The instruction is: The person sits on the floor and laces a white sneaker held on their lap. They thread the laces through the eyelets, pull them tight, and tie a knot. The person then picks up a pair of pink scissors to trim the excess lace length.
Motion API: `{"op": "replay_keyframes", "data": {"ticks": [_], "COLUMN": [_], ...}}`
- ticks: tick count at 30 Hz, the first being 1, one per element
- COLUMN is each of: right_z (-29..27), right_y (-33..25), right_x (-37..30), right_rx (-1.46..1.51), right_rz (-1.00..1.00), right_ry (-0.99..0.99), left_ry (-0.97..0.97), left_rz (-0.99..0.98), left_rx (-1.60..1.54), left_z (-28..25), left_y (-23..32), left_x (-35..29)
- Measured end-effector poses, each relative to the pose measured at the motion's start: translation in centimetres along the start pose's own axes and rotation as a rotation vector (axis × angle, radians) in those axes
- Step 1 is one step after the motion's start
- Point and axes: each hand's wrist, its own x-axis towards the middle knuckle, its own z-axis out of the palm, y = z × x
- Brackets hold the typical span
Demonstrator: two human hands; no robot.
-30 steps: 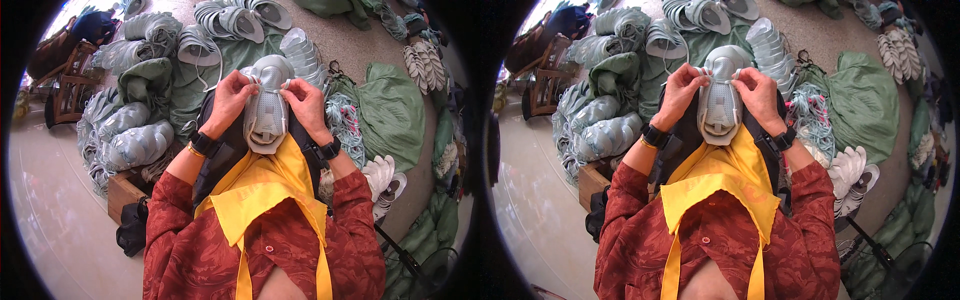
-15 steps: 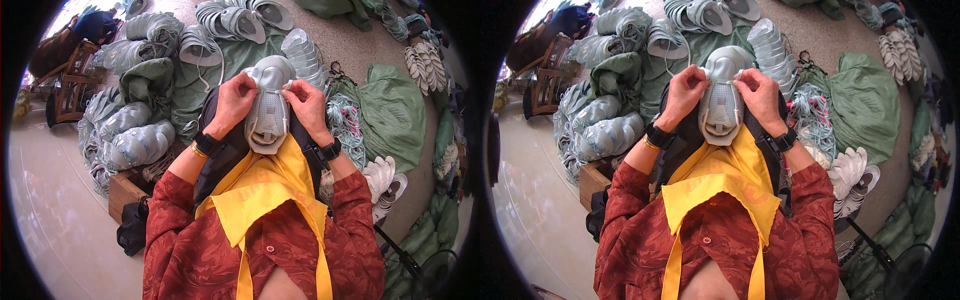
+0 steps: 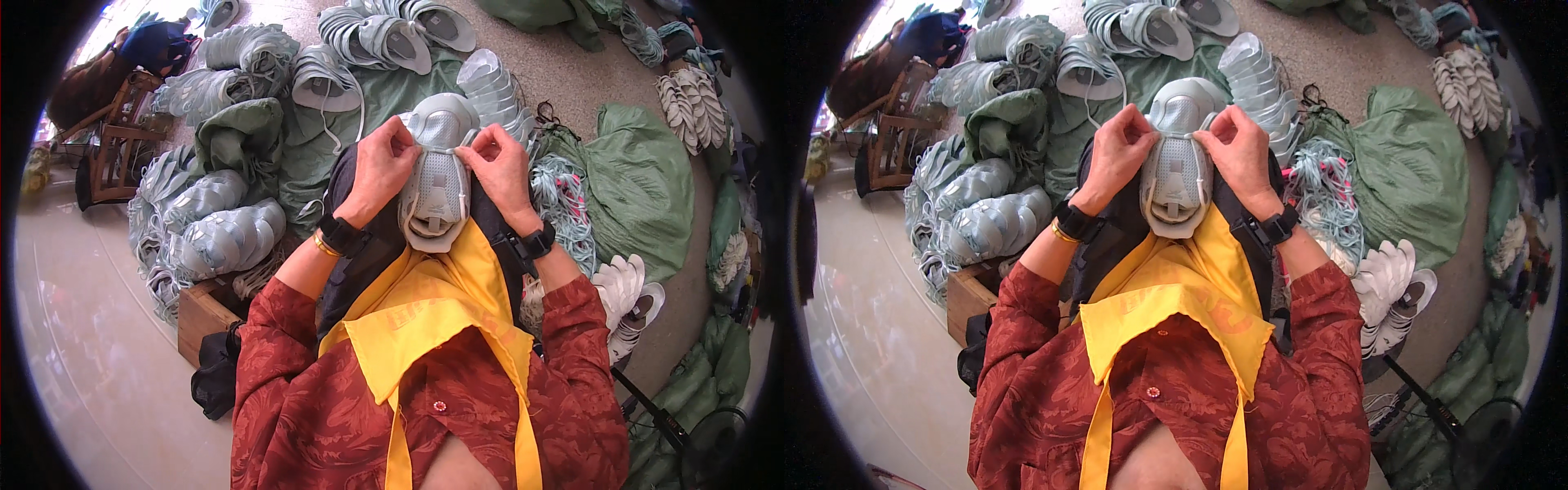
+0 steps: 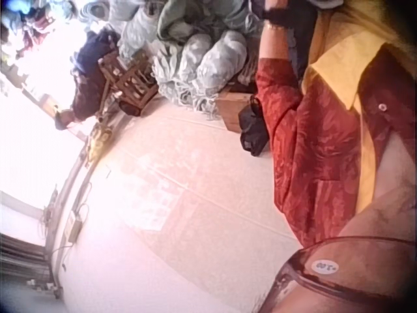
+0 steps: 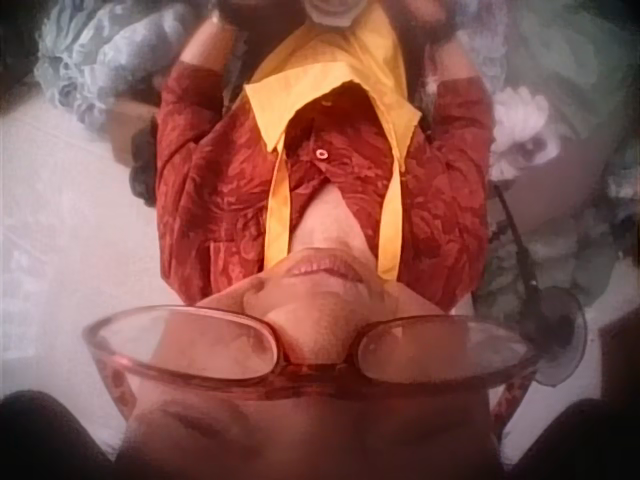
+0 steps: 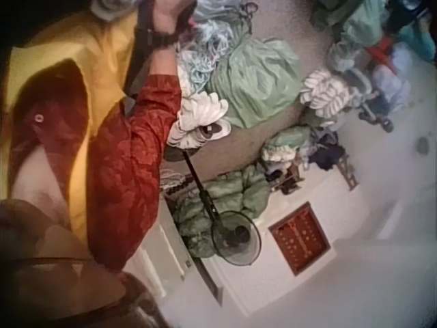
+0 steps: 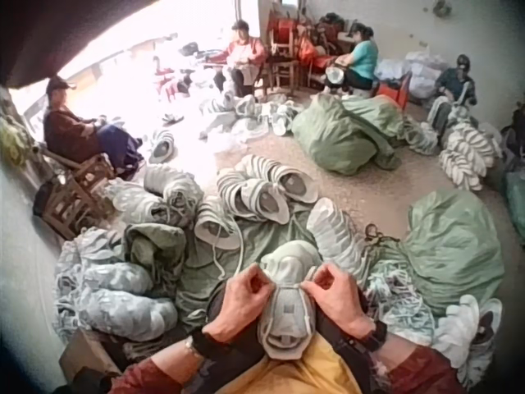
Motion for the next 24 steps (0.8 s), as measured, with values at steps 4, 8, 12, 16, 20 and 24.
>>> {"op": "replay_keyframes", "data": {"ticks": [4,8,12,16,20,24], "right_z": [0.2,0.2,0.0,-1.0,-1.0,-0.6], "right_y": [-0.4,-0.7,-0.8,-1.4,-2.3,-2.1], "right_x": [-0.5,-0.7,-0.7,-1.2,-1.8,-1.7], "right_rx": [-0.006,-0.016,-0.065,-0.133,-0.207,-0.411], "right_rz": [-0.068,-0.121,-0.193,-0.267,-0.290,-0.363], "right_ry": [0.030,0.043,0.009,-0.113,-0.187,-0.152], "left_ry": [0.055,0.032,0.033,0.050,0.098,0.096], "left_rz": [0.053,0.122,0.143,0.140,0.229,0.202], "left_rx": [0.022,0.033,0.052,0.064,0.217,0.305], "left_z": [0.4,0.5,0.7,1.1,1.8,2.7], "left_y": [-0.1,-0.7,-0.9,-0.2,0.2,0.9], "left_x": [-0.2,-0.4,-0.7,-1.2,-1.5,-1.5]}}
